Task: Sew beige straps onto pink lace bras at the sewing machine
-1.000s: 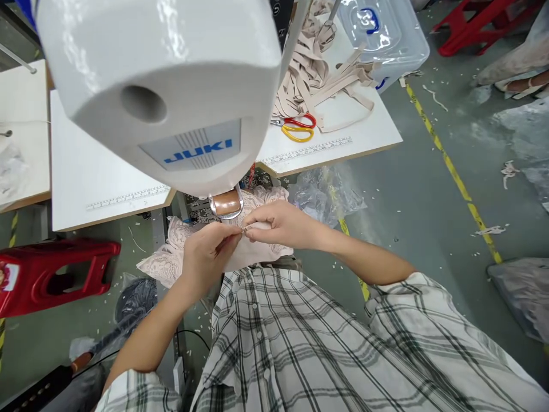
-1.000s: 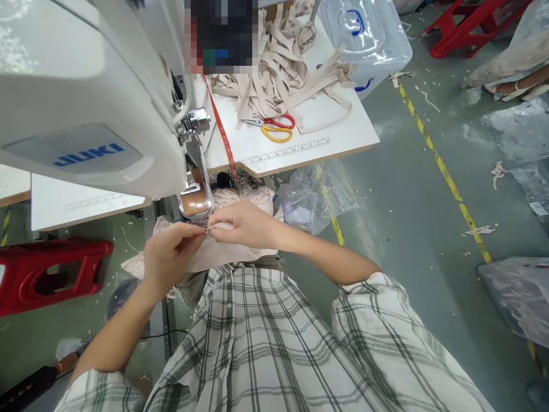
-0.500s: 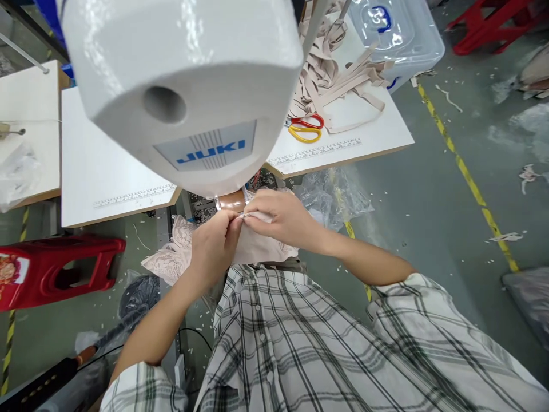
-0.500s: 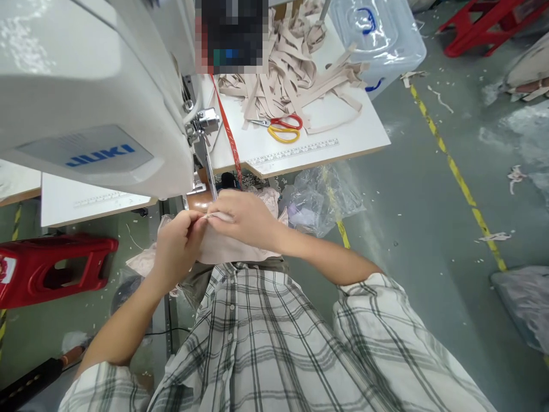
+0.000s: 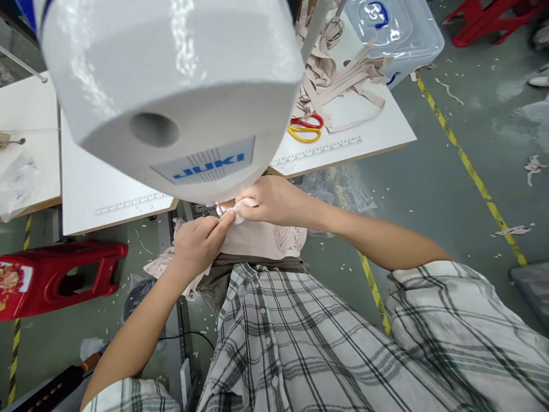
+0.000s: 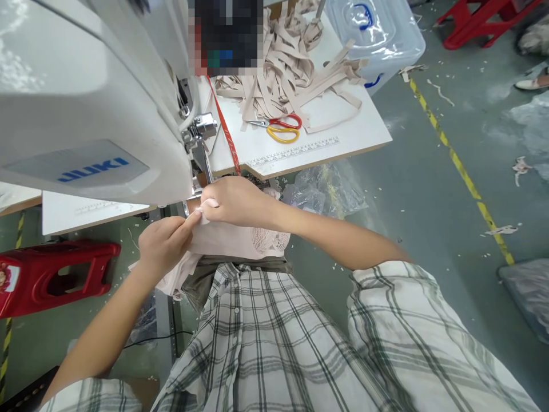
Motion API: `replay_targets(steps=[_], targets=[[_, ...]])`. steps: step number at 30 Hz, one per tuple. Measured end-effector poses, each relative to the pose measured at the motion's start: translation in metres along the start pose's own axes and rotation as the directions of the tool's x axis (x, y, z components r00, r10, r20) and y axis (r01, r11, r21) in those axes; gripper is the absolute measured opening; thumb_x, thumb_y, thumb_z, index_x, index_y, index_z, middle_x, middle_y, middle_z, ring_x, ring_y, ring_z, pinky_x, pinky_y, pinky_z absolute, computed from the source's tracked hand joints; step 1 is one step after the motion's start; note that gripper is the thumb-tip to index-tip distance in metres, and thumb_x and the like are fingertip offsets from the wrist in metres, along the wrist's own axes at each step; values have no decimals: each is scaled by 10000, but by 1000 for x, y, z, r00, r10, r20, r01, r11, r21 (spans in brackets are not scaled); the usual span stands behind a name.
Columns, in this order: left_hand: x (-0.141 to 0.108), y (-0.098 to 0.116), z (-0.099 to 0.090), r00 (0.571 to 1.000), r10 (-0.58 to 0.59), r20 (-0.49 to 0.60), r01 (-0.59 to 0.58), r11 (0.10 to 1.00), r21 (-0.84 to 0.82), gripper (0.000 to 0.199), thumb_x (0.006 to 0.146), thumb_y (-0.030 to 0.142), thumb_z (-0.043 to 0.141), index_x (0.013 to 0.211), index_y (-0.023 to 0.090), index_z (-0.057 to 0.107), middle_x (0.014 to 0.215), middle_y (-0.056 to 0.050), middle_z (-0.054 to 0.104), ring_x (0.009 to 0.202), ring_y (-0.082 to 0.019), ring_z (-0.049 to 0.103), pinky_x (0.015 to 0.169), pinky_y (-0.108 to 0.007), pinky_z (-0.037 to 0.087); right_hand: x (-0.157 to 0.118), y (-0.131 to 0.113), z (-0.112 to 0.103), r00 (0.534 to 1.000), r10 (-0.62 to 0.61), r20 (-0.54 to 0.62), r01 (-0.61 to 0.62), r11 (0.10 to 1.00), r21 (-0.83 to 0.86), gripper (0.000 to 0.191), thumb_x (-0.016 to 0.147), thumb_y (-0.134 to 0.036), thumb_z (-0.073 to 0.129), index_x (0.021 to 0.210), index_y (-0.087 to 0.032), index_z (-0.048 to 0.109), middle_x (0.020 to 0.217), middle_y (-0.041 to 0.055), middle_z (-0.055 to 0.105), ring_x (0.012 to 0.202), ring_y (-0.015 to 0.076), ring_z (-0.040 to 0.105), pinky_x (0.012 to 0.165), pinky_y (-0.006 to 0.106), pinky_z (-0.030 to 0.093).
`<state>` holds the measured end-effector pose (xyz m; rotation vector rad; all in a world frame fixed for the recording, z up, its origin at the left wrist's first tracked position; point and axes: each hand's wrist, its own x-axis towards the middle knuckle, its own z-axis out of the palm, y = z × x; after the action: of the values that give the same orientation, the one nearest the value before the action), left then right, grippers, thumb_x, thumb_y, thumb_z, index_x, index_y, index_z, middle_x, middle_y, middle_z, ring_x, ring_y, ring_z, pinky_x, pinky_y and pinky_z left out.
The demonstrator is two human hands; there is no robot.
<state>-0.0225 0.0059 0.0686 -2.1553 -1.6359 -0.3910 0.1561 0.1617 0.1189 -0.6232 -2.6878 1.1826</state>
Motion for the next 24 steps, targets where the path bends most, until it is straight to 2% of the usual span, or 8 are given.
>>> replay_targets(steps=[4,7,9,11,15,19,21,24], targets=[[9,12,-13,987,-85,139,79,996,52,396,936,148,469,1246,248,694,556,17,561,492,-150,493,482,-310,174,-12,14,21,974,-106,-202,82,989,-121,251,957,-330,526,1008,-185,724,1027,87,668,938,210,588,819,334,434],[13,16,-21,960,-147,239,148,989,14,391,943,160,451,1260,215,672,582,7,571,495,-151,490,479,-313,134,-22,26,44,851,-272,-450,131,939,-319,253,948,-364,581,1143,-258,702,1222,101,594,1177,270,520,1032,454,386],[14,9,-20,963,-116,244,124,992,-17,395,935,140,449,1255,208,669,583,7,567,500,-148,488,476,-308,132,-26,30,56,780,-319,-538,108,916,-387,211,929,-322,619,1116,-304,717,1160,75,605,1158,261,528,1060,471,369],[13,-5,-15,973,2,230,10,999,-51,448,911,83,437,1268,230,664,563,15,542,490,-142,468,476,-305,130,-29,31,64,752,-321,-575,94,916,-389,203,927,-271,622,1097,-311,724,1030,57,626,1040,229,566,1009,441,408],[14,-28,-5,962,194,191,-187,981,-55,510,878,28,426,1258,270,667,539,27,494,472,-135,434,483,-307,121,-32,32,75,827,-191,-529,129,980,-152,252,969,-273,563,1206,-268,650,943,45,632,894,178,606,806,331,493],[17,-15,-7,980,116,163,-114,993,-21,396,915,99,446,1214,237,667,512,38,470,457,-134,444,466,-303,118,-37,37,86,856,96,-508,64,955,288,516,946,-371,601,1409,-256,404,1112,62,601,634,102,568,552,260,476],[19,-1,-11,981,50,187,-52,999,4,385,921,115,455,1251,199,635,524,35,494,462,-137,466,457,-307,138,-36,37,84,850,101,-516,65,953,295,467,938,-327,593,1380,-267,455,1217,85,574,602,87,530,569,280,498],[22,19,-17,977,-38,209,27,998,51,395,915,106,469,1292,119,587,571,18,546,487,-145,509,451,-319,196,-28,36,68,864,29,-502,63,984,165,326,916,-234,565,1236,-254,625,1206,85,597,830,168,605,793,364,553]])
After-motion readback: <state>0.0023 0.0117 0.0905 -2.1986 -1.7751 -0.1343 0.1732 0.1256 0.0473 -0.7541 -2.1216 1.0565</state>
